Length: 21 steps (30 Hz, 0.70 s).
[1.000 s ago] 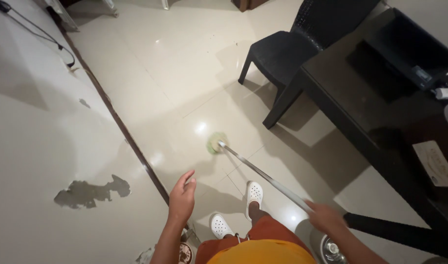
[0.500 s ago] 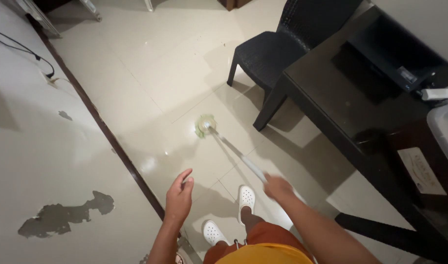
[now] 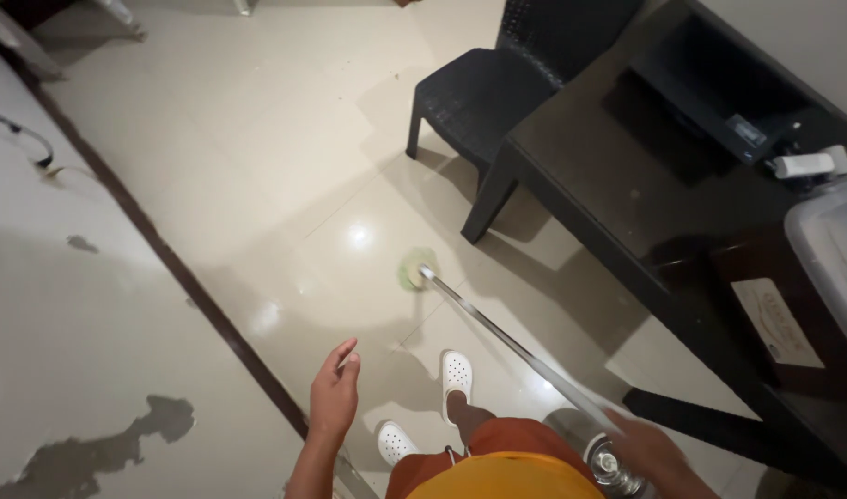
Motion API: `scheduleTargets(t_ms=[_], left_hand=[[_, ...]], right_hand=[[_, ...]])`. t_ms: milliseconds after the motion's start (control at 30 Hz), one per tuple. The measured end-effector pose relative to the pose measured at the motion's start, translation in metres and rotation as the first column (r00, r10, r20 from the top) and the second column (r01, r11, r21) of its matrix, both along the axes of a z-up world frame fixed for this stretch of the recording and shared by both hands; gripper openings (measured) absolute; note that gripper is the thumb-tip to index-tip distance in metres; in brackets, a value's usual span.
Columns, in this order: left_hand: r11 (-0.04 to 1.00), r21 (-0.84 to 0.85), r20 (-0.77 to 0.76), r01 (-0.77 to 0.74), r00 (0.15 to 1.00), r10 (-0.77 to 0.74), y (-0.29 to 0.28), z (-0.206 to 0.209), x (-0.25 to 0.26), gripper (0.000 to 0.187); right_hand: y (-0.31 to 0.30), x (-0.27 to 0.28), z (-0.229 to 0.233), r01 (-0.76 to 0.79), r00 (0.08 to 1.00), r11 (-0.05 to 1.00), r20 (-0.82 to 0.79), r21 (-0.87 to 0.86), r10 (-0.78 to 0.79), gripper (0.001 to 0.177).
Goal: The person mops the floor by hand using a mop and a spin-dry bucket, repeatedly dunking the mop and spinning it dry between strokes on the floor surface.
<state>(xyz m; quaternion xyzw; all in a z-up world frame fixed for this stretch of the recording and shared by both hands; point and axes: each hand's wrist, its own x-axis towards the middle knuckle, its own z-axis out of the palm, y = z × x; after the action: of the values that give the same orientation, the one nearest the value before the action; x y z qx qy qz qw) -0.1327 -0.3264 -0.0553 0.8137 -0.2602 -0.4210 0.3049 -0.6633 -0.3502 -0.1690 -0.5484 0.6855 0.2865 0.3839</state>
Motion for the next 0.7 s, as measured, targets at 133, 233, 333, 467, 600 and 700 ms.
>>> scheduleTargets(t_ms=[133, 233, 333, 467, 600, 700], left_hand=[[0.997, -0.057, -0.016, 0.059, 0.998, -0.06, -0.029, -0.006, -0.007, 0.045], [0.996, -0.055, -0.045, 0.069, 0.996, -0.071, -0.052, -0.005, -0.016, 0.045], [0.962, -0.258, -0.056, 0.085, 0.993, -0.103, -0.076, -0.006, -0.028, 0.042], [0.95, -0.287, -0.087, 0.122, 0.984, -0.153, -0.091, 0.002, -0.051, 0.04], [0.95, -0.271, -0.065, 0.153, 0.982, -0.177, -0.102, 0.015, -0.063, 0.04], [0.967, -0.227, -0.118, 0.118, 0.982, -0.147, -0.104, 0.015, -0.07, 0.041]], right_hand=[[0.01, -0.023, 0.036, 0.157, 0.986, 0.981, -0.08, 0.114, -0.148, 0.054], [-0.021, 0.02, 0.04, -0.205, 0.958, 0.957, -0.157, 0.207, 0.239, 0.067], [-0.065, 0.086, 0.014, -0.188, 0.979, 0.982, -0.078, 0.007, 0.188, 0.057], [-0.145, 0.184, 0.0, -0.304, 0.948, 0.926, 0.029, -0.226, 0.318, 0.056], [-0.194, 0.237, 0.029, -0.299, 0.946, 0.921, 0.046, -0.251, 0.32, 0.053], [-0.198, 0.226, 0.028, -0.256, 0.96, 0.939, 0.051, -0.229, 0.274, 0.056]])
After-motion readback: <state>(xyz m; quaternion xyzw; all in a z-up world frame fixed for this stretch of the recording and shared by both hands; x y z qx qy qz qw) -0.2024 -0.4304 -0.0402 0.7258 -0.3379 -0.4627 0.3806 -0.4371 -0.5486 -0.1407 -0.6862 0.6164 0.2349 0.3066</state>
